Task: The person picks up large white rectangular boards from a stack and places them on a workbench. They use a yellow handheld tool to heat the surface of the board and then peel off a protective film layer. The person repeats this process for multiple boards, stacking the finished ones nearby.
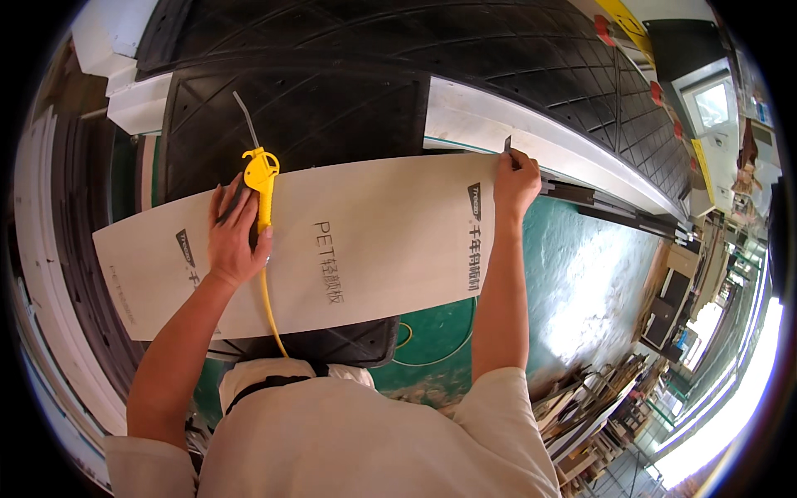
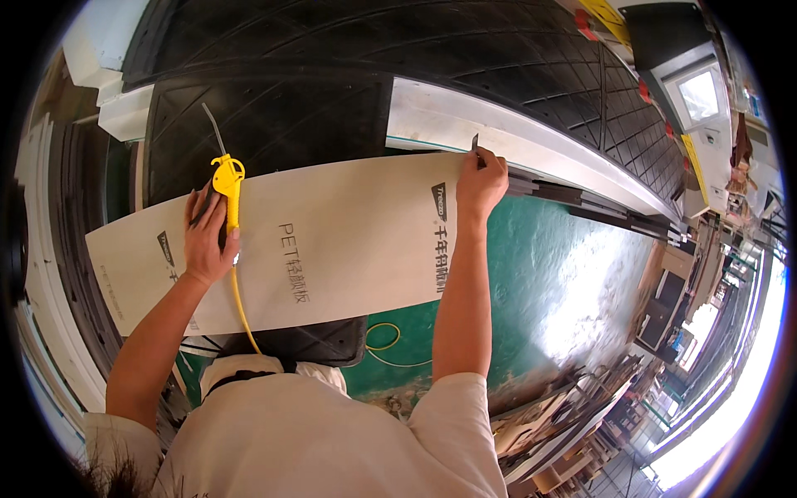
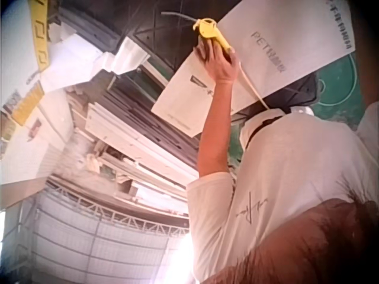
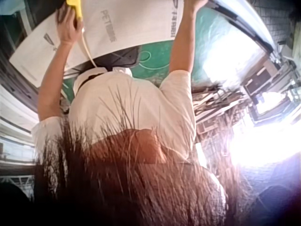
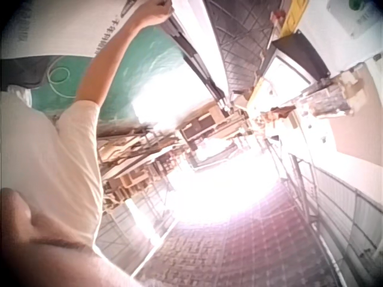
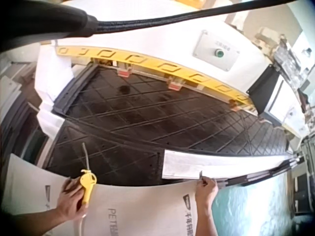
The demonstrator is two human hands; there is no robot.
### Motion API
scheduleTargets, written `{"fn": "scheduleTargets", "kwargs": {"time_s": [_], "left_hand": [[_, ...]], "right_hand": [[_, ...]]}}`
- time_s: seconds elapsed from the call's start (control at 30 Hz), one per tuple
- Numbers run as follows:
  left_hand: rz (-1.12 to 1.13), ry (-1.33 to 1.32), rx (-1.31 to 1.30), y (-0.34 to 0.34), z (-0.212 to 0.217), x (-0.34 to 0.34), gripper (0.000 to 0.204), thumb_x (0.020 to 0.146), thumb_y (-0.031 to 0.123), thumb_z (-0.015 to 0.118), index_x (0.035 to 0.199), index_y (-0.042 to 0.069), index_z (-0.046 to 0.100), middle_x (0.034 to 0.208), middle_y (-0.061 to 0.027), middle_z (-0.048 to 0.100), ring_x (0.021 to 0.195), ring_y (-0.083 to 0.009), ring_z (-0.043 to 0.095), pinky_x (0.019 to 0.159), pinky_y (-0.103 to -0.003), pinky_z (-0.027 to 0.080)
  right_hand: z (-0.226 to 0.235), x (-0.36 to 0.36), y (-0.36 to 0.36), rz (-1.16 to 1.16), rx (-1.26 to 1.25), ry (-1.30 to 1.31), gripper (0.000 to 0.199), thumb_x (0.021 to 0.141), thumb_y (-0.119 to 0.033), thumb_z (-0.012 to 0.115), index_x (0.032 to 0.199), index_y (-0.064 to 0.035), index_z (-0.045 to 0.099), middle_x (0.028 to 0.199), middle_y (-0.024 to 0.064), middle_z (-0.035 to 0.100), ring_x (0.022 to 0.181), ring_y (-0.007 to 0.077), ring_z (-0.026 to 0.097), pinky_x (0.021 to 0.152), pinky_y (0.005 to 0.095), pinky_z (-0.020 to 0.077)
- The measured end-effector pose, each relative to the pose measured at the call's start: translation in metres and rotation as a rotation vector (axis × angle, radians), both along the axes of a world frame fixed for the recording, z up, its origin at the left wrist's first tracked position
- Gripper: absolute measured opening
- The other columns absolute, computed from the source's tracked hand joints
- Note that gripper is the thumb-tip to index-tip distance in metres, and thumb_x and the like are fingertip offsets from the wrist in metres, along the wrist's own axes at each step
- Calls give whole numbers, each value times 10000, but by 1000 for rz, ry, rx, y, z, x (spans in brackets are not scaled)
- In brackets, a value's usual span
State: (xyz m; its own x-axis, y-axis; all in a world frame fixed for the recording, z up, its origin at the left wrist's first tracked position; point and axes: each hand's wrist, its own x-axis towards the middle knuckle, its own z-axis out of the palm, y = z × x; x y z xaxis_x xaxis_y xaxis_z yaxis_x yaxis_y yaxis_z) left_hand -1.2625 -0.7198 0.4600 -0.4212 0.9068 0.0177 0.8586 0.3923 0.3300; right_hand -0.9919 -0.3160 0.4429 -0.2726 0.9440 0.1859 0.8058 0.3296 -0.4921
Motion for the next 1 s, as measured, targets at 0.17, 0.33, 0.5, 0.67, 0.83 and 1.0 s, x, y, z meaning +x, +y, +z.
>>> {"fn": "scheduleTargets", "kwargs": {"time_s": [0.17, 0.33, 0.5, 0.67, 0.83, 1.0], "left_hand": [[33, -21, 4, -1, -2, 2, 624, 882, 286, 602, 1424, -18, 544, 1505, -192, 512, 1490, -336, 373, 1265, -558, 187], [35, -19, 34, 0, 3, 0, 593, 886, 300, 606, 1379, -27, 565, 1462, -173, 548, 1473, -339, 398, 1251, -571, 209], [23, -32, 36, 1, 5, -1, 590, 887, 302, 610, 1381, -18, 565, 1461, -164, 554, 1474, -333, 399, 1254, -560, 208], [42, -28, 70, -4, 4, 0, 594, 890, 315, 616, 1380, -17, 568, 1480, -161, 542, 1481, -328, 392, 1258, -554, 197], [36, -70, 69, -1, 9, 1, 613, 875, 342, 666, 1378, 3, 579, 1463, -128, 561, 1494, -290, 373, 1262, -551, 184], [72, -115, 179, -2, 3, 2, 566, 836, 268, 682, 1339, 21, 601, 1419, -131, 598, 1443, -314, 444, 1246, -539, 234]], "right_hand": [[4, -11, -14, 91, 47, 28, 141, 884, -81, 714, 990, -5, 770, 844, 126, 613, 739, 318, 617, 683, 424, 494], [-10, -78, -105, 330, 53, 169, 52, 903, -48, 704, 878, -9, 681, 868, 139, 631, 755, 337, 620, 682, 427, 516], [4, -155, -209, 506, -119, 220, 84, 865, -23, 669, 928, -63, 707, 828, 109, 533, 859, 315, 617, 720, 438, 541], [-14, -79, -96, 257, -66, 156, 29, 836, -41, 696, 858, -34, 712, 795, 122, 702, 724, 289, 671, 665, 415, 545], [-10, 5, -21, -18, 192, -4, 117, 858, -140, 715, 835, -31, 748, 815, 134, 705, 749, 304, 679, 701, 420, 550], [-38, -84, -127, 178, -35, 255, 36, 869, -76, 688, 861, -43, 697, 844, 128, 670, 740, 305, 651, 681, 428, 532]]}}
